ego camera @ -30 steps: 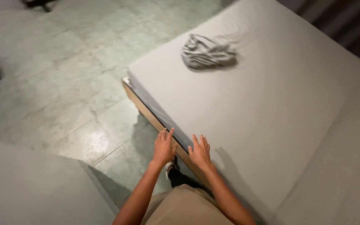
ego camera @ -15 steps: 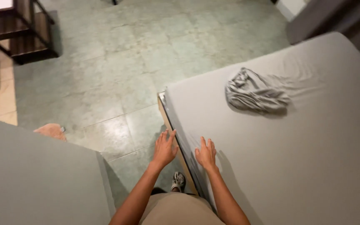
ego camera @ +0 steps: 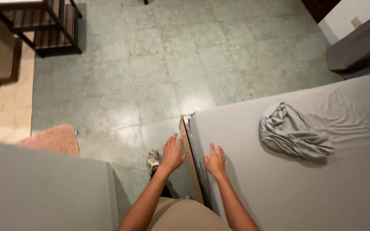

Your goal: The person places a pillow on a shelf, then sits on the floor to fold a gray sheet on a mattress. They smooth and fold the sheet multiple times into a compact rectangle, then place it on a table with other folded items.

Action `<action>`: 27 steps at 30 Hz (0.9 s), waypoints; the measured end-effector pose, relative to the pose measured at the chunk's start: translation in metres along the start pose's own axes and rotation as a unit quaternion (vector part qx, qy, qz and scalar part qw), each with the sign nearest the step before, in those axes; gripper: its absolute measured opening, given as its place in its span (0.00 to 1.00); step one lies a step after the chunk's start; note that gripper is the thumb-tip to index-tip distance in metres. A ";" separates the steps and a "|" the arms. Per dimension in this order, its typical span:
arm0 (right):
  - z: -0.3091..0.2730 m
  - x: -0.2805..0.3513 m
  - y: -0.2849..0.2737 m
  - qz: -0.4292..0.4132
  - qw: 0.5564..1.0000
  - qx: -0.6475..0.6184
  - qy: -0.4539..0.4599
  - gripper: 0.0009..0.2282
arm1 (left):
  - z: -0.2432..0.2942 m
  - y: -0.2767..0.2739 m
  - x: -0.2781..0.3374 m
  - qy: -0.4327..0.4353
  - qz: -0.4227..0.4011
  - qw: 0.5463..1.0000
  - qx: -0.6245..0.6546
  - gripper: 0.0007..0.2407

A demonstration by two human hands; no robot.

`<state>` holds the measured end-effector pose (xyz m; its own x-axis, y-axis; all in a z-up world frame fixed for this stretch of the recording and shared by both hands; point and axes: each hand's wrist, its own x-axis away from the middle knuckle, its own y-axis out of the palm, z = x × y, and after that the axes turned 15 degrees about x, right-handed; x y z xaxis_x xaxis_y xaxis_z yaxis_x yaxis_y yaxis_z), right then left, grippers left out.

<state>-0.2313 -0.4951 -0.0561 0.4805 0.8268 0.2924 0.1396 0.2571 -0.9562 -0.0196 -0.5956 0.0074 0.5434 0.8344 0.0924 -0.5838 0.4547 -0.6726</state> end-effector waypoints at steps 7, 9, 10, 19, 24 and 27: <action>-0.082 -0.103 -0.039 0.004 0.998 -0.013 0.054 0.31 | -0.048 -0.070 -0.113 0.018 -0.041 0.999 -0.008 0.31; -0.111 -0.128 -0.063 0.022 0.998 -0.031 0.057 0.31 | -0.049 -0.099 -0.144 0.037 -0.065 0.997 -0.033 0.30; -0.122 -0.144 -0.071 0.028 0.997 -0.035 0.063 0.31 | -0.053 -0.108 -0.163 0.046 -0.065 0.996 -0.036 0.30; -0.158 -0.227 -0.081 0.065 0.988 -0.039 0.132 0.32 | -0.068 -0.157 -0.267 0.105 -0.097 0.989 -0.045 0.30; -0.148 -0.273 -0.096 0.019 0.979 -0.065 0.193 0.31 | -0.072 -0.159 -0.322 0.129 -0.116 0.984 -0.046 0.30; -0.126 -0.305 -0.064 -0.017 0.971 -0.071 0.226 0.32 | -0.075 -0.161 -0.361 0.134 -0.124 0.982 -0.045 0.30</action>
<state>-0.2777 -0.8270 -0.0850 0.8001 0.5064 0.3216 0.2649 0.1828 -0.9468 -0.0761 -0.9932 0.0277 0.8089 0.5833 0.0738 -0.3631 0.5943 -0.7176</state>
